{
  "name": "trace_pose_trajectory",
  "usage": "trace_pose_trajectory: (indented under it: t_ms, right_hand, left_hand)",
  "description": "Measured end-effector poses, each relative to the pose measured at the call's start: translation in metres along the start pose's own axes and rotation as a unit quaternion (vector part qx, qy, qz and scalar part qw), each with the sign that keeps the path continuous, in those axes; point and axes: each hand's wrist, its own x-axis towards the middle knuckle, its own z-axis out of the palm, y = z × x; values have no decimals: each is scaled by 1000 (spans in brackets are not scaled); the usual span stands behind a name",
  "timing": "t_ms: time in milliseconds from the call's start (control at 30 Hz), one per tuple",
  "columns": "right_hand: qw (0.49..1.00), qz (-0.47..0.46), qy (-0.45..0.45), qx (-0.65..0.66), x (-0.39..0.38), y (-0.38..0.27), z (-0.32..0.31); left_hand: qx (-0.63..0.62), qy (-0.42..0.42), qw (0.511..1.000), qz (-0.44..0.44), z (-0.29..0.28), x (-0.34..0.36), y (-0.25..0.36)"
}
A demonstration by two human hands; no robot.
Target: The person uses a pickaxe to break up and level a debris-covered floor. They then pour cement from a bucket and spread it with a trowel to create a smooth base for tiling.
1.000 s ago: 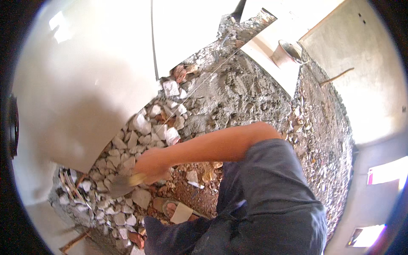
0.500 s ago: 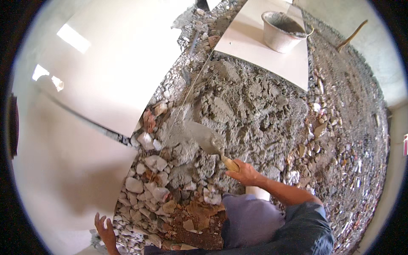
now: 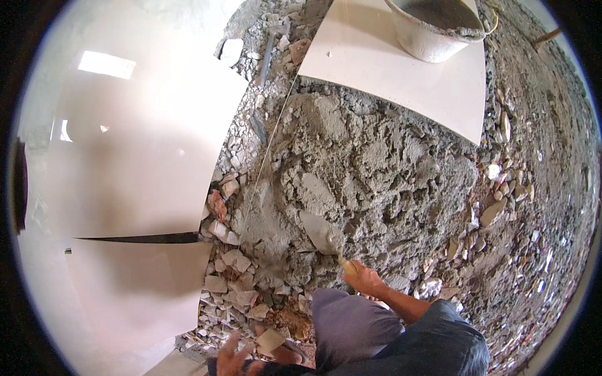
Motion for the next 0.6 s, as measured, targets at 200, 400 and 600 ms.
trace_pose_trajectory:
  t_ms: [200, 400, 600]
  right_hand:
    - [995, -45, 39, -81, -1, -20, -24]
    - [967, -36, 92, -237, -44, -48, -63]
    - [927, 39, 179, -327, -94, -93, -61]
  left_hand:
    - [-33, 59, 964, 258, -6, 80, 57]
    - [-190, -3, 877, 441, 31, 124, 53]
    - [-256, -80, 798, 540, 21, 92, -11]
